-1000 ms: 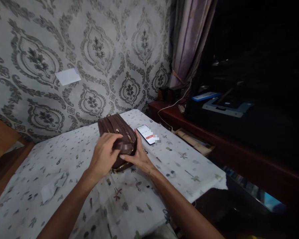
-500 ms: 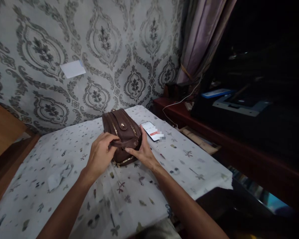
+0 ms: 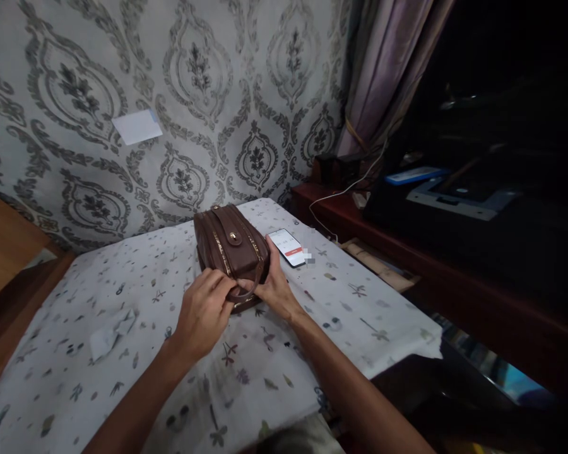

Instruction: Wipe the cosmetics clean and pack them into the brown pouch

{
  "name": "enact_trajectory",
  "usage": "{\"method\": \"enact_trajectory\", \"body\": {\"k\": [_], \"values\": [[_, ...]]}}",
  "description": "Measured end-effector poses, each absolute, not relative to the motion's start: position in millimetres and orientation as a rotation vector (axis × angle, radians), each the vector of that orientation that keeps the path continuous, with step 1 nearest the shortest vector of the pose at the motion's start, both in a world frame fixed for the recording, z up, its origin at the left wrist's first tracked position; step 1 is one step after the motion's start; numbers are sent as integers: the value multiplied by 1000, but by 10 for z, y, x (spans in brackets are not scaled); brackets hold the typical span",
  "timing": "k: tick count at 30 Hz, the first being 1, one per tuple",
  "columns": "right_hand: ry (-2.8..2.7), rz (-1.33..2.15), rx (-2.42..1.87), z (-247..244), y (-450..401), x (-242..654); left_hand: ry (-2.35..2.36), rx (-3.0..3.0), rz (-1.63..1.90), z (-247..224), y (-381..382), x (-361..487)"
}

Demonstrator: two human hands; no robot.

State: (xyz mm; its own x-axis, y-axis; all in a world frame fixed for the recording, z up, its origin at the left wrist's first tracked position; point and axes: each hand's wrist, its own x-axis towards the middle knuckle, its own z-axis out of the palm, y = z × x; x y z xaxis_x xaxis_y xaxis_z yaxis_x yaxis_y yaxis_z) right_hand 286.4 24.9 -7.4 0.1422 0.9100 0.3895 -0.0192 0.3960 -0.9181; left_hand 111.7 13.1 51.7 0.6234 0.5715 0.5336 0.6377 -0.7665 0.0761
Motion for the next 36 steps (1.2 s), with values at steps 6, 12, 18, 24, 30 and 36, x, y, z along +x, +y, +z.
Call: {"method": "enact_trajectory", "body": {"k": [6,12,18,24,30,36], "values": [[-1379,1025,-831,-47,254,3149,-925,-2611,-860,584,89,1321],[-1378,1033,-746,-115,321,3257,-859,-2774,-930,586,36,1545],[-1387,942,-818,-168,360,3230,-822,-2833,-870,379,-81,1595],[-1451,778,-946,-166,367,3254,-814,-2801,-852,136,-111,1572],[-1469,724,-1022,-138,361,3286,-769,-2800,-783,73,-79,1542],[-1528,894,-1028,-182,315,3439,-728,-2733,-718,46,-84,1533]]}}
